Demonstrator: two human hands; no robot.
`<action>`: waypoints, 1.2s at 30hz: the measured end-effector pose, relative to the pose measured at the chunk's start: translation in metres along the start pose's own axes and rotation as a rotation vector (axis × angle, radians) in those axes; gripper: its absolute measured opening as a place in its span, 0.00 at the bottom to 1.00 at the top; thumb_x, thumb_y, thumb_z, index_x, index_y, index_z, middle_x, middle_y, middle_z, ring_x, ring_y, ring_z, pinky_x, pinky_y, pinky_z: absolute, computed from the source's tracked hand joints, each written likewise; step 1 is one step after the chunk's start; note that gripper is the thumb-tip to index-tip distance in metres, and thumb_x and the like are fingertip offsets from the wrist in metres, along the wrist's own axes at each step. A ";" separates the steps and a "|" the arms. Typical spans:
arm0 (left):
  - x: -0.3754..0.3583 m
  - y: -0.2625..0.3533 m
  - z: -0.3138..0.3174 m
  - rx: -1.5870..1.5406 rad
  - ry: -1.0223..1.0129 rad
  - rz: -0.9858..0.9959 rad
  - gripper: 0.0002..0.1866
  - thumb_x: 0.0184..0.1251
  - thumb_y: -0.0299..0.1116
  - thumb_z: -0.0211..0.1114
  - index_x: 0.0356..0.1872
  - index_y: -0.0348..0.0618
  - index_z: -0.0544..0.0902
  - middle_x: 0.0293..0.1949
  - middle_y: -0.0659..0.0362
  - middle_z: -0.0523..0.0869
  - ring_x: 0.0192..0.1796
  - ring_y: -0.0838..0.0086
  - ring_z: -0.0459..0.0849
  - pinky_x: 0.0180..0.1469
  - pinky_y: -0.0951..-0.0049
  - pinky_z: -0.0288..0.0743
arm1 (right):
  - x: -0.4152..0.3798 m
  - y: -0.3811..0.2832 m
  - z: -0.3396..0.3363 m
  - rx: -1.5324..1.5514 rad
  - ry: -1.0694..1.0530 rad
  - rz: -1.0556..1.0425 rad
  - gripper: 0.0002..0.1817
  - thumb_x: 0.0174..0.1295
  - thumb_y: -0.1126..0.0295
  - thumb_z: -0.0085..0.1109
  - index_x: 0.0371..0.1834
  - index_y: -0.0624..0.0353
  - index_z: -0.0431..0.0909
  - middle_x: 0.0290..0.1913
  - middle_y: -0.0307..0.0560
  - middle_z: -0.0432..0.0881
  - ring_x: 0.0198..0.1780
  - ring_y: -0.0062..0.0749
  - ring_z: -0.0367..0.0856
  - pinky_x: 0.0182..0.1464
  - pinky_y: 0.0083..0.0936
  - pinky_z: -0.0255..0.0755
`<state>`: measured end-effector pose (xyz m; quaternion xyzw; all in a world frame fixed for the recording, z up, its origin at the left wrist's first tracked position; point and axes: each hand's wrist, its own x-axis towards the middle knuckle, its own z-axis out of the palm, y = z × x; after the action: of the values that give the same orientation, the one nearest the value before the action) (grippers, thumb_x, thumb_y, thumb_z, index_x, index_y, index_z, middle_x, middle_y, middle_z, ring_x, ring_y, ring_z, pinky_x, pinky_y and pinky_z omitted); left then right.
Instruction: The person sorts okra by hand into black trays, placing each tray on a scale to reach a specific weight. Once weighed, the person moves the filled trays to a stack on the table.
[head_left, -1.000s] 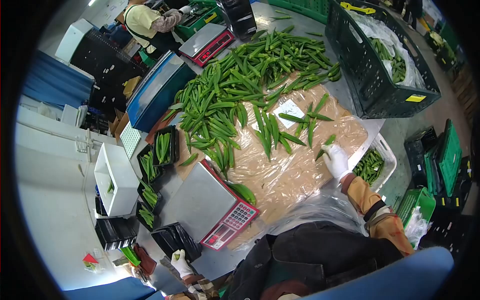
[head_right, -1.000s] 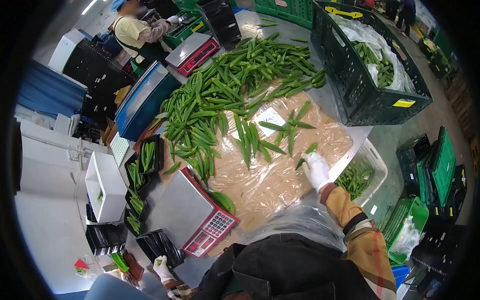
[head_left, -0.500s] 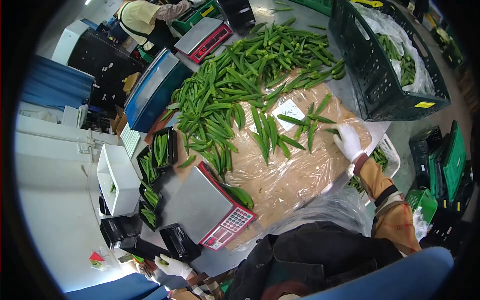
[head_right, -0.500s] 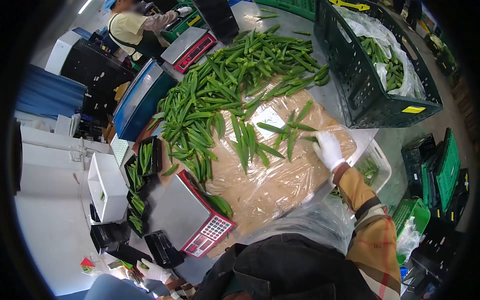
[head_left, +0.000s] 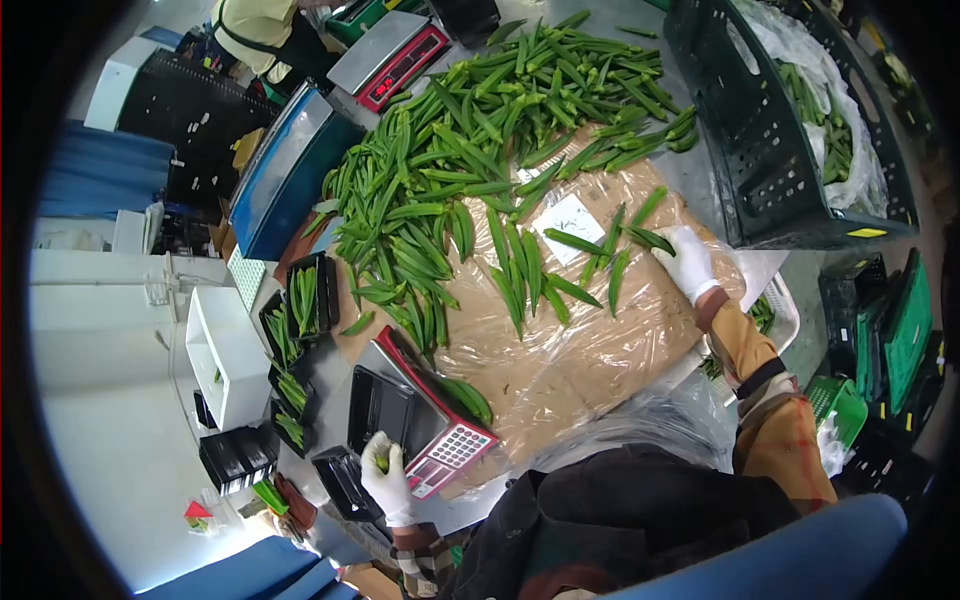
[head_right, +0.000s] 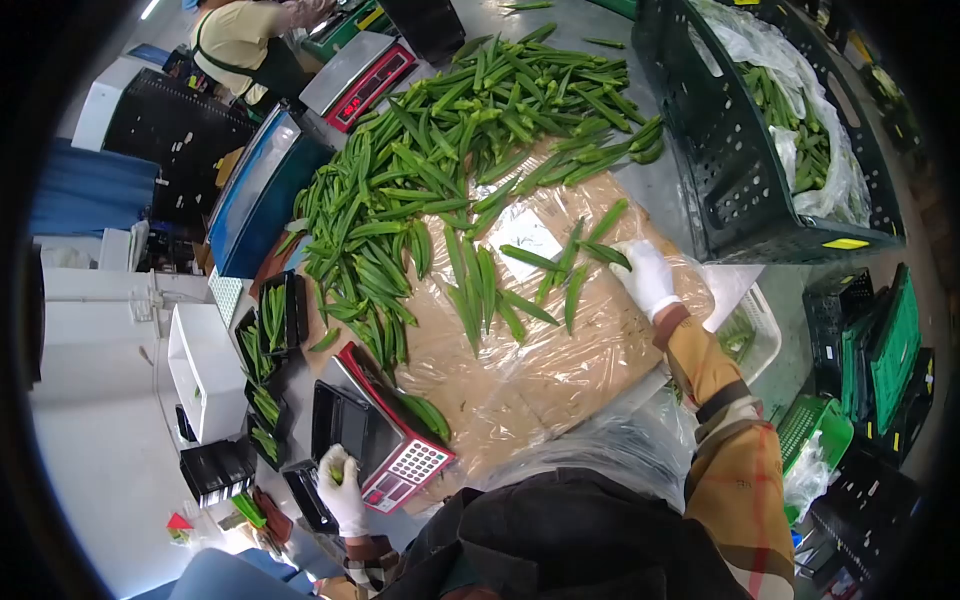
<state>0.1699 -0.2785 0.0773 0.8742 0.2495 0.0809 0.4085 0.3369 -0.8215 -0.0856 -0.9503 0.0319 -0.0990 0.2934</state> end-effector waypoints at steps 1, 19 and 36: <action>0.007 0.013 0.006 0.050 -0.026 0.094 0.15 0.67 0.20 0.64 0.54 0.34 0.81 0.45 0.61 0.86 0.45 0.81 0.82 0.49 0.79 0.77 | 0.005 -0.003 -0.008 -0.053 -0.010 -0.032 0.14 0.52 0.68 0.69 0.43 0.54 0.82 0.42 0.48 0.82 0.50 0.47 0.78 0.53 0.40 0.71; 0.110 0.126 0.352 0.514 -0.376 0.368 0.39 0.48 0.40 0.79 0.61 0.31 0.73 0.45 0.45 0.86 0.50 0.53 0.85 0.50 0.58 0.80 | 0.039 -0.047 -0.001 -0.023 -0.319 0.468 0.25 0.58 0.63 0.63 0.58 0.61 0.73 0.46 0.61 0.81 0.53 0.53 0.80 0.53 0.43 0.75; 0.095 0.078 0.291 0.419 -0.315 0.248 0.33 0.49 0.40 0.75 0.56 0.40 0.73 0.44 0.45 0.84 0.46 0.50 0.85 0.50 0.54 0.78 | 0.072 -0.082 0.021 -0.012 -0.208 0.613 0.39 0.49 0.61 0.71 0.65 0.62 0.67 0.53 0.63 0.81 0.53 0.54 0.83 0.56 0.41 0.77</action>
<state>0.3811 -0.4694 -0.0597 0.9653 0.0853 -0.0598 0.2396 0.4121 -0.7504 -0.0440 -0.9032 0.2871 0.0921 0.3055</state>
